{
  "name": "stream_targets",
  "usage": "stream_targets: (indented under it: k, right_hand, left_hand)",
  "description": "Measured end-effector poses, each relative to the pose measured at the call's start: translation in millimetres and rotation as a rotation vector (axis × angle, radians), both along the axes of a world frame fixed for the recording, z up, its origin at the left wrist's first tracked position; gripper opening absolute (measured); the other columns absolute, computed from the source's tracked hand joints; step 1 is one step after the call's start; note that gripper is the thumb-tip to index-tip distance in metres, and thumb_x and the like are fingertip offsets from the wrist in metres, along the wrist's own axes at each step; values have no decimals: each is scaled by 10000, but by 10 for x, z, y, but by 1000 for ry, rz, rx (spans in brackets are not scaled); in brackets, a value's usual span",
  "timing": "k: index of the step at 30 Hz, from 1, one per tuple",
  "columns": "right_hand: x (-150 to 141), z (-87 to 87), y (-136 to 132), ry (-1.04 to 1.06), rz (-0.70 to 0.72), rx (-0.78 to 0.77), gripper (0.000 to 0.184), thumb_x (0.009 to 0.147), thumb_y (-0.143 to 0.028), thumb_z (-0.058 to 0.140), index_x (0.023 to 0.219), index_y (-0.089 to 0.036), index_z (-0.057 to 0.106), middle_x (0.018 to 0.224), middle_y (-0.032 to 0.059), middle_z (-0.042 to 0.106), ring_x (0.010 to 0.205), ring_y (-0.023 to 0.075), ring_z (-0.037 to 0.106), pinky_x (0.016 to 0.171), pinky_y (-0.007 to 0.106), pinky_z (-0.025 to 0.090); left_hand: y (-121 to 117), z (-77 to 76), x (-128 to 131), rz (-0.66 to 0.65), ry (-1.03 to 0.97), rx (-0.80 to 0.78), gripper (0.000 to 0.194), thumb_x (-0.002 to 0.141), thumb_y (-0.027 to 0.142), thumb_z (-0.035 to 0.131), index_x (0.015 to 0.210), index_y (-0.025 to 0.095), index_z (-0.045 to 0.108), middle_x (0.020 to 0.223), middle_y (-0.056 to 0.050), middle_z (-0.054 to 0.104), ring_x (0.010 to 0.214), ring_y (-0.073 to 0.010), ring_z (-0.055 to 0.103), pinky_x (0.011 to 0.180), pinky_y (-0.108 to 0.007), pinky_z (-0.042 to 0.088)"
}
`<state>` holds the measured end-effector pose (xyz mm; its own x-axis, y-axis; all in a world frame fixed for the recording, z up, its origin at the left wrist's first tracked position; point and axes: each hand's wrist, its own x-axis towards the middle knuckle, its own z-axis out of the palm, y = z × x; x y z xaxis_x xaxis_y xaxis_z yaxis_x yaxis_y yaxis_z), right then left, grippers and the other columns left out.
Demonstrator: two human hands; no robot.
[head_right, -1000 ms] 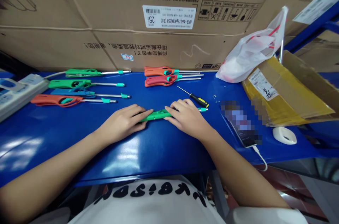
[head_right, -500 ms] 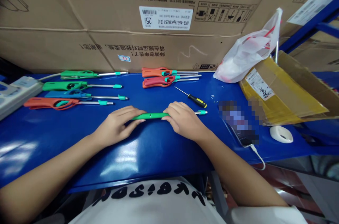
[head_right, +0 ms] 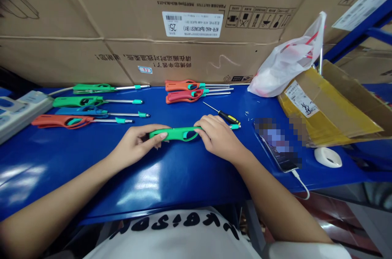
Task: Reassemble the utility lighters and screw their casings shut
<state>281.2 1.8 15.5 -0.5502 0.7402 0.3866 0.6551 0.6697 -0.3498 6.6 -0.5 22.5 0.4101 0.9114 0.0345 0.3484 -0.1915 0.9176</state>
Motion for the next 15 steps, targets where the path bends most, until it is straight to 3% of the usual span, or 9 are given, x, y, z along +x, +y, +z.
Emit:
stream_targets:
  k: [4,7,9,13,15]
  right_hand:
    - [-38,41,-16,-87,43,24,373,997,-442,592,1255,-175,632,1123,107,700,1037,263,631,936,439,488]
    - [-64,22,-27,-107,110,37,402,1016,-415,559,1352,-201,613,1151,106,701,1037,248,637,926,426,520]
    - [-74,0,-33,-80,111,32,362,1046,-354,504,1347,-194,626,1134,111,703,1020,236,645,909,415,543]
    - [-80,-17,-45,48,100,-43,325,1049,-305,500,1329,-215,639,1122,97,704,1017,210,666,906,385,569]
    - [-84,-18,-49,104,112,-78,306,1045,-285,507,1310,-221,648,1109,88,713,1013,199,678,900,368,576]
  left_hand:
    - [10,-21,106,84,-281,-465,437,874,516,724,1043,116,770,767,-65,763,537,-98,599,527,-195,517]
    - [18,-19,136,115,-366,-587,451,878,541,719,993,110,788,744,-79,761,550,-101,632,544,-191,550]
    - [11,2,129,103,-370,-504,451,894,525,712,1089,126,785,737,-71,760,590,-120,678,599,-212,598]
    - [-30,40,84,14,-326,-114,317,848,349,795,1107,166,790,1101,-112,777,602,-110,705,625,-243,648]
    - [-61,37,65,-25,-304,17,265,850,285,788,1090,171,793,1182,-124,758,580,-108,708,591,-238,650]
